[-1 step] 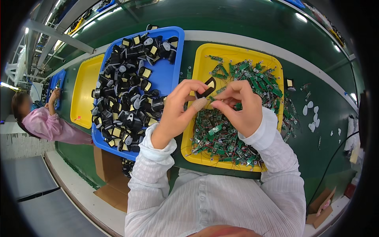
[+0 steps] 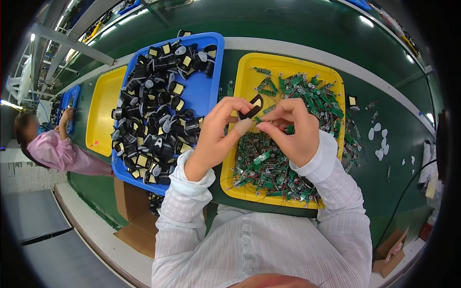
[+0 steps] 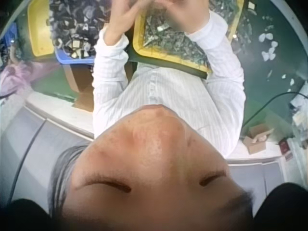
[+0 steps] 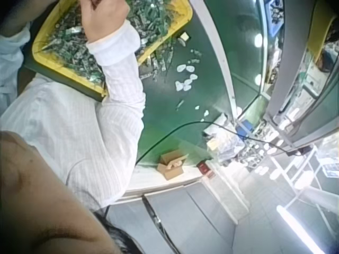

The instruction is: The person repeatedly picks up small black plastic housings and green circuit boards from trays on a workbench. They insert the circuit boards into the housings by hand and place the assembled units into a blue tray. The process is repetitive and involves handling multiple small components.

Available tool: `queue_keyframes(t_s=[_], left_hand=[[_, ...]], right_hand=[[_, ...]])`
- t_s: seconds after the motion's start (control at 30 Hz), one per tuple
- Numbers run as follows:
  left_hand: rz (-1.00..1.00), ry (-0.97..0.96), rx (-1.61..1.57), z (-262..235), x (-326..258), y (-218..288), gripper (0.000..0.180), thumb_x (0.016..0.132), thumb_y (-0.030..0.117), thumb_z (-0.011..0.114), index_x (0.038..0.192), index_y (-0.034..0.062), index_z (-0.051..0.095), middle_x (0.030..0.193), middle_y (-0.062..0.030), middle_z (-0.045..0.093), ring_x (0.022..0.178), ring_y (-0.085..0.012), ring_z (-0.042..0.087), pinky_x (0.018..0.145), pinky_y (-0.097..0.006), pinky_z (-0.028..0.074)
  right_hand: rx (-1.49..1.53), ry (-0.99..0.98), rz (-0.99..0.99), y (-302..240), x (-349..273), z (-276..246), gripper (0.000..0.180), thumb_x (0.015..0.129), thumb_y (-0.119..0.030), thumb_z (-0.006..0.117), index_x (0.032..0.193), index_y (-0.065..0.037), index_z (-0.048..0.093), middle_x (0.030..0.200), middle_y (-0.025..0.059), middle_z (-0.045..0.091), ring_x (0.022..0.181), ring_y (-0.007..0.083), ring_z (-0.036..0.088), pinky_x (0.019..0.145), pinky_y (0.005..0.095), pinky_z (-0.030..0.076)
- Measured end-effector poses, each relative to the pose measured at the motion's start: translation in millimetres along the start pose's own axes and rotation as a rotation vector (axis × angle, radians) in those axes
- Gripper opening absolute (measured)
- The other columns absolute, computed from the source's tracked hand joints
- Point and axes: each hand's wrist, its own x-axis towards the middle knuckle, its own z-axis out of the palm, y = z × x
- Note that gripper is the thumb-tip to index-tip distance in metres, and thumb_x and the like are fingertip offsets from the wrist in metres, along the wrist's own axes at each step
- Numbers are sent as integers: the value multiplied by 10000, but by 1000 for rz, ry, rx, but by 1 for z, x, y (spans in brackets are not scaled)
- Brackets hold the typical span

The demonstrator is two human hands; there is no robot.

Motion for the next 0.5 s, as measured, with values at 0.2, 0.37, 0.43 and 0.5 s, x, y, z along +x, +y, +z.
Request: queue_keyframes(t_s=[0.2, 0.37, 0.43, 0.5], left_hand=[[11, -15, -97, 7, -3, -6, 160, 822, 14, 511, 973, -6, 462, 984, -97, 471, 909, -162, 496, 780, -289, 437], [18, 31, -258, 10, -5, -1, 162, 823, 1, 505, 977, -5, 456, 969, -78, 457, 896, -135, 473, 796, -265, 414], [4, 55, -279, 11, -7, 1, 158, 830, 9, 500, 981, -4, 455, 974, -71, 454, 889, -122, 464, 793, -256, 407], [-10, 61, -300, 11, -8, 0, 153, 841, 24, 491, 988, -3, 457, 980, -65, 459, 890, -115, 466, 796, -255, 409]], right_hand=[[-72, 58, -72, 1, -3, 1, 262, 712, -42, 707, 877, -22, 504, 708, 72, 598, 567, 144, 587, 512, 237, 474], [-102, 47, -141, -1, -5, 1, 245, 719, -38, 697, 888, -23, 520, 723, 81, 589, 570, 161, 582, 513, 246, 475], [-55, 36, -121, -1, -5, 3, 252, 718, -34, 695, 894, -22, 515, 739, 84, 594, 587, 166, 595, 522, 245, 480], [0, 19, -91, -1, -5, 5, 265, 722, -30, 689, 908, -20, 501, 755, 87, 601, 612, 168, 609, 534, 243, 485]])
